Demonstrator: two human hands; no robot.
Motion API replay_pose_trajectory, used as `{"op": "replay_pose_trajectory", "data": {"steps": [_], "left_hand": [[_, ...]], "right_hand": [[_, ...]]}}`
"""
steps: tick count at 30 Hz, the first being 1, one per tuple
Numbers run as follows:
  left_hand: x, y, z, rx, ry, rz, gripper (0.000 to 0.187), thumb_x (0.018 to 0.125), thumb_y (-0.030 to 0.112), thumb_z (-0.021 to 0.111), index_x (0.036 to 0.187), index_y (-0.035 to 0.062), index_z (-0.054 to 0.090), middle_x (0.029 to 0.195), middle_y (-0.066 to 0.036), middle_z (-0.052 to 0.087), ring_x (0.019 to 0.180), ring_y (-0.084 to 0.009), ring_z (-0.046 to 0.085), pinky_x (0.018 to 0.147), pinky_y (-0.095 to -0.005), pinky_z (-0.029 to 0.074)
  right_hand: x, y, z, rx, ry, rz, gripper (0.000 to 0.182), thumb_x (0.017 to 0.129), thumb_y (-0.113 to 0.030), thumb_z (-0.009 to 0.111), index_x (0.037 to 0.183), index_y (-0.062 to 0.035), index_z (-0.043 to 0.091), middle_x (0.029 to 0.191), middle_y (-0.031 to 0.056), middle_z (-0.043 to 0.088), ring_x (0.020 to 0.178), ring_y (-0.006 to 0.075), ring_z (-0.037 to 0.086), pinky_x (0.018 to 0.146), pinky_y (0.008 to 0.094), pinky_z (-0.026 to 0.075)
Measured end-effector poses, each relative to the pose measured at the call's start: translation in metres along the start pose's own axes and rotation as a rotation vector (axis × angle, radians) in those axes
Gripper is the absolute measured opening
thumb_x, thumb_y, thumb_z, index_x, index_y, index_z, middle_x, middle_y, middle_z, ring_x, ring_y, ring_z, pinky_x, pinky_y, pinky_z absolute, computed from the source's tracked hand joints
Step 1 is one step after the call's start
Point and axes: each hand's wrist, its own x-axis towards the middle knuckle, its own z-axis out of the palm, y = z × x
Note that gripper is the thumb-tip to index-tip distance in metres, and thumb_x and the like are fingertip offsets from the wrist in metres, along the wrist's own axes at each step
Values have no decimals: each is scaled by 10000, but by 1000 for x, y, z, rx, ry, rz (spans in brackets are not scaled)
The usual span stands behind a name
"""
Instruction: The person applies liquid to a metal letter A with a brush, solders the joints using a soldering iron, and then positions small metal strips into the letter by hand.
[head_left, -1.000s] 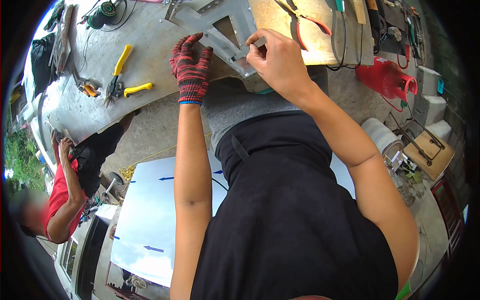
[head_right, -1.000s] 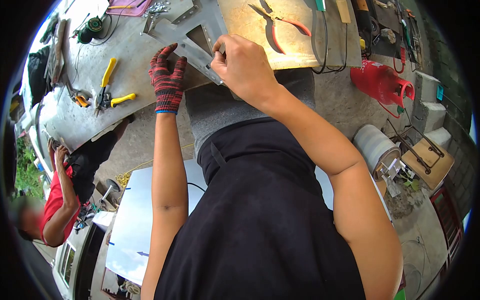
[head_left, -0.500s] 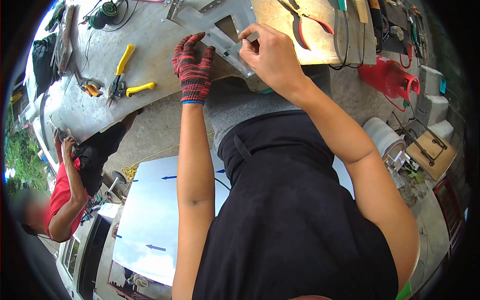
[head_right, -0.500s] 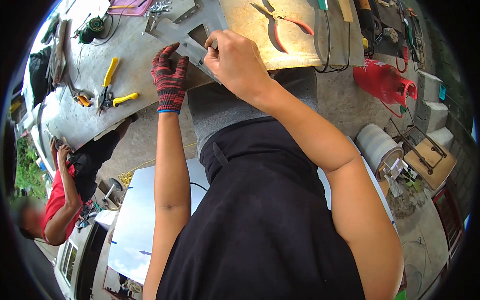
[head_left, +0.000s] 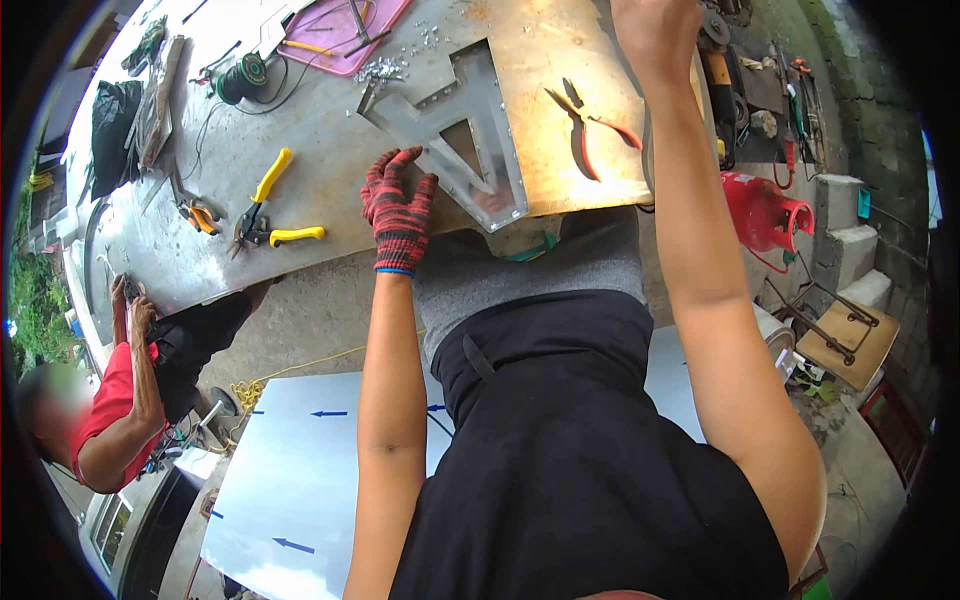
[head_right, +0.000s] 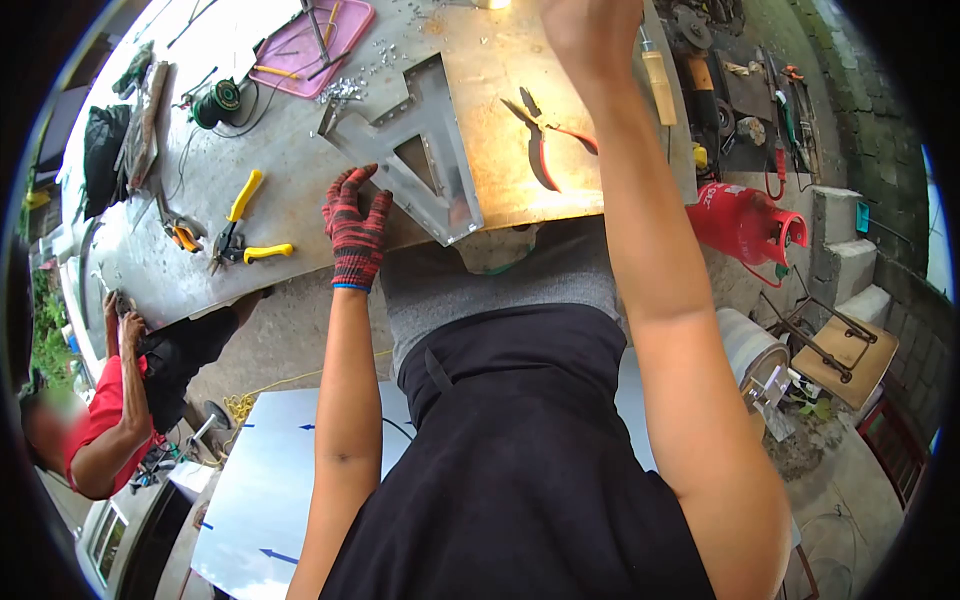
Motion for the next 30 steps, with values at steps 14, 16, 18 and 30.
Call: {"op": "replay_pose_trajectory", "data": {"steps": [14, 16, 18, 30], "left_hand": [[0, 3, 0, 6, -23, -42, 498, 808, 227, 837, 1280, 291, 691, 1406, -85, 585, 1266, -339, 536, 1102, -481, 390], [0, 3, 0, 5, -20, -52, 498, 806, 228, 838, 1277, 291, 692, 1404, -84, 585, 1265, -340, 537, 1101, -481, 392], [0, 4, -2, 9, -41, -48, 486, 836, 204, 810, 1304, 245, 685, 1402, -87, 584, 1277, -321, 530, 1122, -456, 387], [2, 1, 1, 29, -16, 2, 483, 835, 232, 811, 1303, 243, 692, 1381, -95, 598, 1247, -307, 551, 1106, -452, 400]], "right_hand": [[54, 69, 98, -184, -151, 196, 205, 868, -169, 710, 955, 15, 733, 912, 249, 732, 890, 415, 721, 789, 485, 576], [58, 70, 83, -131, -91, 170, 211, 841, -164, 735, 927, 29, 744, 876, 263, 728, 853, 430, 720, 736, 497, 564], [56, 64, 56, -126, -94, 141, 213, 845, -162, 737, 935, 30, 748, 870, 256, 733, 828, 415, 726, 715, 481, 556], [-133, -29, -23, 208, -668, 148, 172, 908, -162, 691, 983, -20, 751, 592, 62, 645, 503, 109, 576, 544, 291, 471]]}}
